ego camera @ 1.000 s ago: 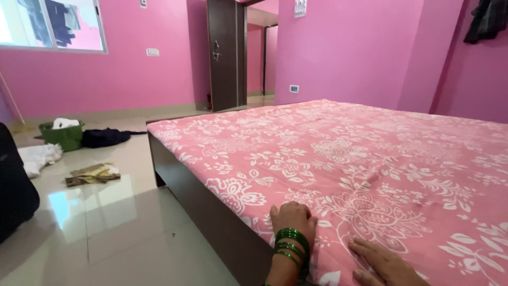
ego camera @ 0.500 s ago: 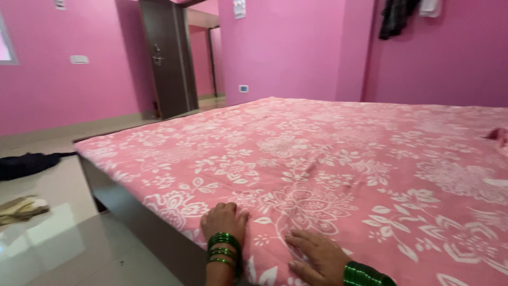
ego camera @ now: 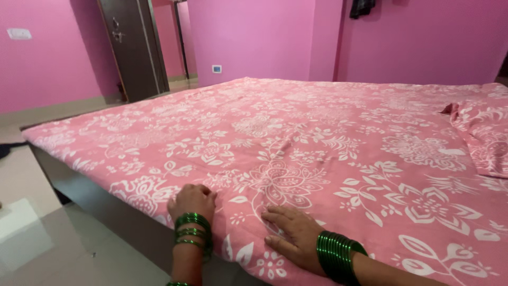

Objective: The person smooths and tucks a pink floral bedsheet onto a bed in a bedroom. They repeatedly pat the surface and fold the edges under the mattress to create a neat appearance.

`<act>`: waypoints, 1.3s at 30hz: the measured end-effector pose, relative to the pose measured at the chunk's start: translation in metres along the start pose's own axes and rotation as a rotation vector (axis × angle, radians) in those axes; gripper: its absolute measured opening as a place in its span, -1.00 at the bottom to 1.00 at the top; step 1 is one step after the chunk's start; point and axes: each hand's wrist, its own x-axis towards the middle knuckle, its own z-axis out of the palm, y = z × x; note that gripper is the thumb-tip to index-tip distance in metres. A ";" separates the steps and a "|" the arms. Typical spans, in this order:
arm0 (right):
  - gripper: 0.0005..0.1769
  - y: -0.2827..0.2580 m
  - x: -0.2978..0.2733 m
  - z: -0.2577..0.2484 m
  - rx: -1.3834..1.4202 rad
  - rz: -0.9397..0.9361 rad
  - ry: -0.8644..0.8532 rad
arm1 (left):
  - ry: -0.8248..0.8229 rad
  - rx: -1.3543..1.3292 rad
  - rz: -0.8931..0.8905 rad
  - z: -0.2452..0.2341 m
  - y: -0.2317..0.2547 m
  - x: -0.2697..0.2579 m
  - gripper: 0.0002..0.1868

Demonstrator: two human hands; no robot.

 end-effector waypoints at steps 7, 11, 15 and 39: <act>-0.32 0.006 0.006 0.006 -0.015 0.016 -0.023 | -0.061 0.000 -0.091 -0.032 -0.030 0.001 -0.61; -0.33 -0.001 0.002 -0.001 0.041 0.048 -0.050 | -0.119 0.031 -0.062 -0.026 -0.021 0.000 -0.68; -0.33 -0.005 0.003 -0.004 0.035 0.067 -0.055 | -0.120 0.082 -0.070 -0.017 -0.019 0.003 -0.74; -0.27 0.041 0.010 0.023 -0.035 0.014 -0.024 | -0.076 0.057 -0.032 0.008 -0.017 0.005 -0.66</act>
